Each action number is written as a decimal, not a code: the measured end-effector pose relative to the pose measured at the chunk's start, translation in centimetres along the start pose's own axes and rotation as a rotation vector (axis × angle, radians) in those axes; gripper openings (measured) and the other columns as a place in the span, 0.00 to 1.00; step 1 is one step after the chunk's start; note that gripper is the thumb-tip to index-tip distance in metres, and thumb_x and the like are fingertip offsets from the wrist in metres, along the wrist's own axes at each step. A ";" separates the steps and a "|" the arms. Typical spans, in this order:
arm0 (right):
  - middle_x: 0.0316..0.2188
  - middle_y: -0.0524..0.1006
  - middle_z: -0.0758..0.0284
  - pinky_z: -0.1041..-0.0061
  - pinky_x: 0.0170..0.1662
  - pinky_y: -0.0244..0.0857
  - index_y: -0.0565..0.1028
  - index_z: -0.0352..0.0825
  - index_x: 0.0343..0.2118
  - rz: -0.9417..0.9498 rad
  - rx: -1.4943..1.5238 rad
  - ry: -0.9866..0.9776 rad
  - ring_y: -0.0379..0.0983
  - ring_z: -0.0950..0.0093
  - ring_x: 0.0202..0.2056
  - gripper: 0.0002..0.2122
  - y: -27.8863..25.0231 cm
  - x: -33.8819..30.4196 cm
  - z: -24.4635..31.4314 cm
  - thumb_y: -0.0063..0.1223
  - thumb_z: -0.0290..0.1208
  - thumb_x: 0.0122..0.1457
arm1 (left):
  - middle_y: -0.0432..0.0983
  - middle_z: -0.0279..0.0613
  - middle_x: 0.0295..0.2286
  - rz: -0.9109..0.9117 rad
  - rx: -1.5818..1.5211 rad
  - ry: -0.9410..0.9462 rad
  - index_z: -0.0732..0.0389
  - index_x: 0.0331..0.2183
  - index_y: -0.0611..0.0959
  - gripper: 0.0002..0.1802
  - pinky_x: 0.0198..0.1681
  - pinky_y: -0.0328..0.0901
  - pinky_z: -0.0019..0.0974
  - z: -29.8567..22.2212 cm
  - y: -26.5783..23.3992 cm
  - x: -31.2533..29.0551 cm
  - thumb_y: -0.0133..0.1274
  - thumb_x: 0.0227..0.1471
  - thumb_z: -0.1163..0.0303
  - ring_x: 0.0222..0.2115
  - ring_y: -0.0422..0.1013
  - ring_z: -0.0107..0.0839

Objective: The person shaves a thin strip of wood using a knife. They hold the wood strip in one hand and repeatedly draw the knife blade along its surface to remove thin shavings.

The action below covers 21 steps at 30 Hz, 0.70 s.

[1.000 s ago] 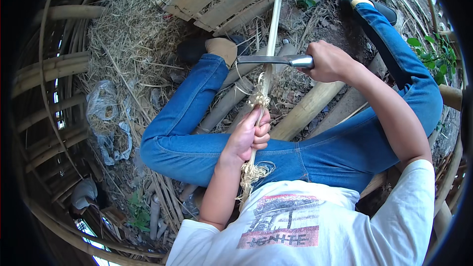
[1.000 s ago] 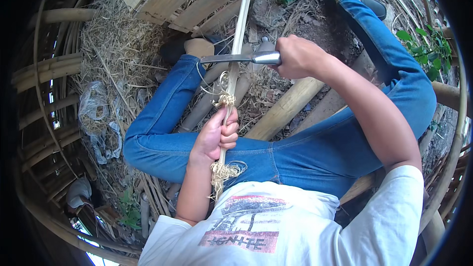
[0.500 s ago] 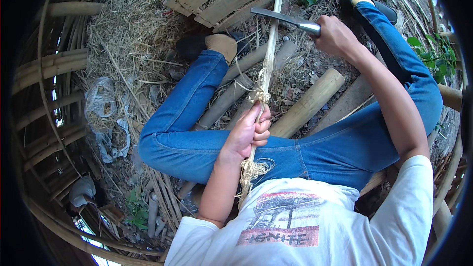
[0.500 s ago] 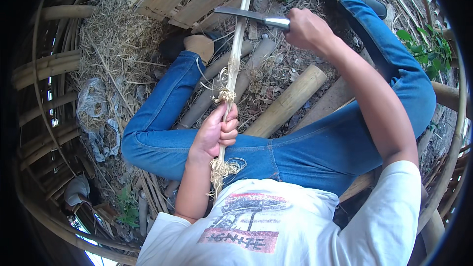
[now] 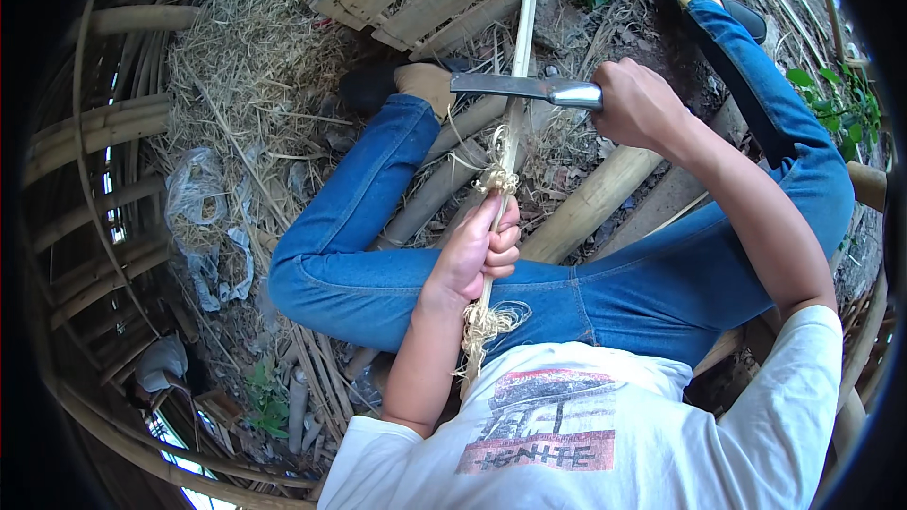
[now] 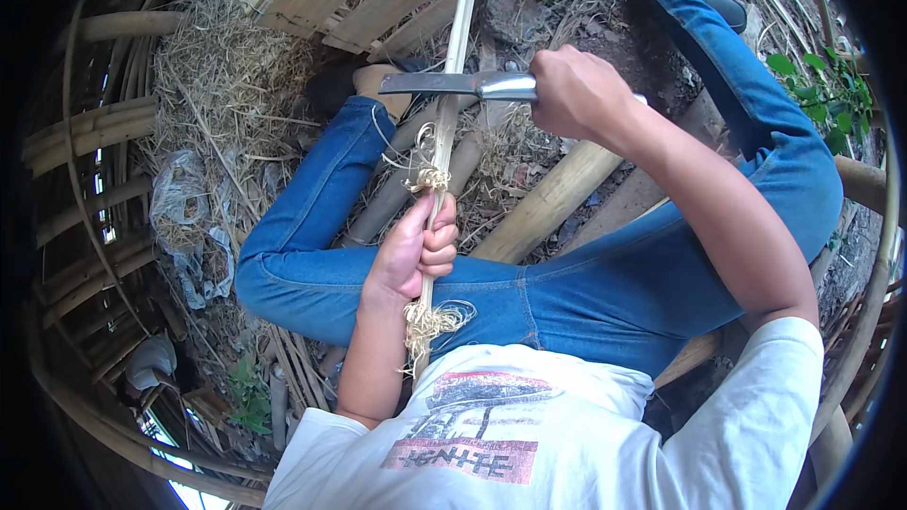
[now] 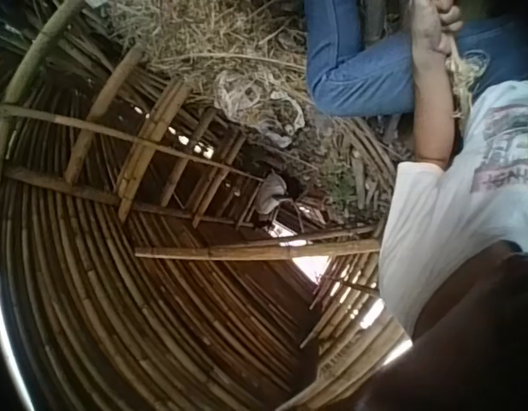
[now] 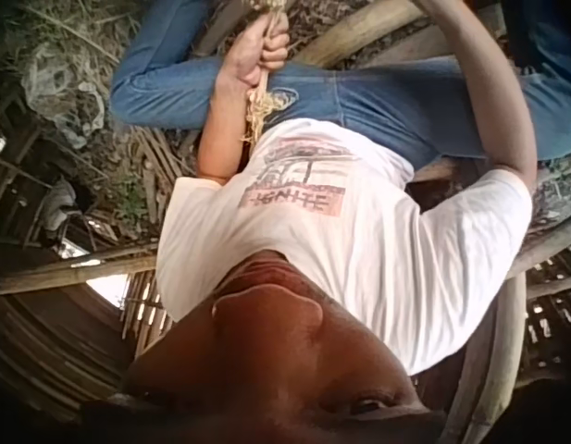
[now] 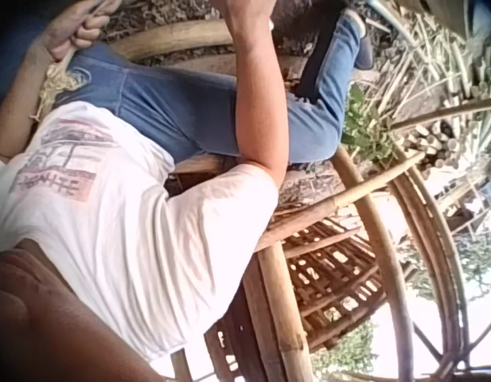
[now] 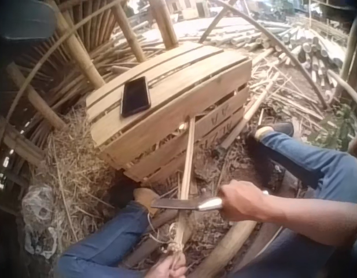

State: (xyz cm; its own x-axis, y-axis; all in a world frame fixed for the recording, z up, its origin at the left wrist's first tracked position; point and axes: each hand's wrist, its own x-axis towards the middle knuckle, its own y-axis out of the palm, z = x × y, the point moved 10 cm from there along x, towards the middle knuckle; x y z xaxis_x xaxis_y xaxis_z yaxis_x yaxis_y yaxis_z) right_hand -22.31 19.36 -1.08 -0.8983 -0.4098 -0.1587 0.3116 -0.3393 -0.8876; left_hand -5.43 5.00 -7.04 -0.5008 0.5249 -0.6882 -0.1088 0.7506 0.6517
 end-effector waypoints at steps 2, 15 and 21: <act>0.20 0.74 0.49 0.60 0.34 0.68 0.73 0.26 0.22 -0.034 -0.032 0.015 0.74 0.53 0.27 0.07 -0.2 0.8 -0.7 0.49 0.24 0.40 | 0.45 0.20 0.10 0.008 0.022 0.017 0.51 0.22 0.61 0.21 0.09 0.36 0.20 -0.1 0.2 -0.1 0.29 0.61 0.50 0.08 0.39 0.11; 0.20 0.75 0.50 0.62 0.38 0.68 0.75 0.29 0.21 -0.033 -0.112 -0.008 0.74 0.54 0.27 0.06 -0.4 1.5 -1.5 0.52 0.24 0.37 | 0.45 0.20 0.11 0.024 0.015 0.016 0.51 0.22 0.61 0.21 0.09 0.35 0.20 -0.3 0.1 0.3 0.29 0.61 0.50 0.08 0.39 0.12; 0.22 0.75 0.50 0.62 0.34 0.69 0.74 0.27 0.25 0.014 -0.017 0.077 0.74 0.54 0.28 0.08 0.1 1.6 -2.8 0.51 0.25 0.40 | 0.45 0.20 0.11 -0.012 0.019 0.016 0.51 0.22 0.61 0.20 0.09 0.36 0.20 -0.1 0.2 -0.1 0.29 0.62 0.51 0.09 0.39 0.12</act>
State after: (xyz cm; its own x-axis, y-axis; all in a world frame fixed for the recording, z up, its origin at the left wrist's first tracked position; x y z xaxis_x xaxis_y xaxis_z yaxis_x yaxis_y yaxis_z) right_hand -24.61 21.07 -2.61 -0.9153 -0.3476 -0.2035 0.3197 -0.3197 -0.8920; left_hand -5.44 5.04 -6.81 -0.5130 0.5094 -0.6909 -0.0987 0.7645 0.6370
